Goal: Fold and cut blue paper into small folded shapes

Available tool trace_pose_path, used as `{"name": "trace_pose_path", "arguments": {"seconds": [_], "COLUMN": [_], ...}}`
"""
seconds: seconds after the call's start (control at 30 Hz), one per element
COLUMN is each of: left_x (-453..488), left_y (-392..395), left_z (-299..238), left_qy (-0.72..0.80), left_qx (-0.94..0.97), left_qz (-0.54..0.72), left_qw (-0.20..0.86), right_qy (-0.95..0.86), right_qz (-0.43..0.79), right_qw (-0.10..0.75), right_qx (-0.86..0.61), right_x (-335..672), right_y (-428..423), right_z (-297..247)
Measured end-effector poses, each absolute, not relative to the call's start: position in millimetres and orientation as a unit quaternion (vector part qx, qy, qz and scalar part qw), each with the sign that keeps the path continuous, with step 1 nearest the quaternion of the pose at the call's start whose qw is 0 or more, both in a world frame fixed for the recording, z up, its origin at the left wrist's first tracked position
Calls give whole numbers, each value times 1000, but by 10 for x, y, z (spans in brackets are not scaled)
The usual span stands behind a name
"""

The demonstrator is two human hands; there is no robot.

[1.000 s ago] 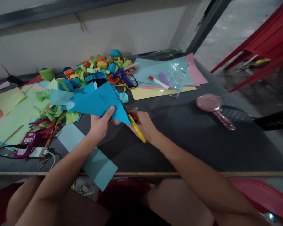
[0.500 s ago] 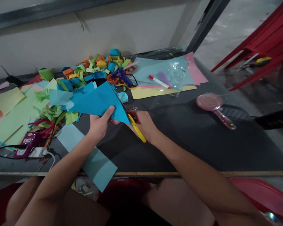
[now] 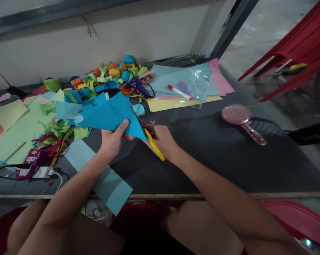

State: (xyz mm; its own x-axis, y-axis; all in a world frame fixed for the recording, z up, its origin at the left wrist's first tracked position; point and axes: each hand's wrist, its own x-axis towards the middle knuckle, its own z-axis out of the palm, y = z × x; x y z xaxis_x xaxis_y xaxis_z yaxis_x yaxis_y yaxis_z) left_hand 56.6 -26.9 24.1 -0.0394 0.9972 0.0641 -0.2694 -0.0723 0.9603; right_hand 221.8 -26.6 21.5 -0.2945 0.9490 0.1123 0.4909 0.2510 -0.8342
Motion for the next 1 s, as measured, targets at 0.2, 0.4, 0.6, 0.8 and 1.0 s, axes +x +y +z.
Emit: {"name": "trace_pose_path", "arguments": {"seconds": [0.2,0.4,0.6,0.8,1.0], "left_x": [569,564,575,590,586], "left_y": [-276,-262,-258,-284,-287], "left_z": [251,237,199,260,270], "left_qy": [437,441,443,444,439], "left_qx": [429,417,404,396,402], "left_qz": [582,583,585,573,569], "left_qw": [535,541,547,563,567], "right_qy": [-729,-734,-731,-722,-721], "right_qz": [337,324,336,348,350], "right_qw": [307,302,295,279,277], "right_qx": [-511,-515,-515,-528,-530], "right_x": [2215,2224,2230,2231,2248], "right_y": [-266,-237,-227,-255,-242], "right_z": [229,214,168,170,120]}}
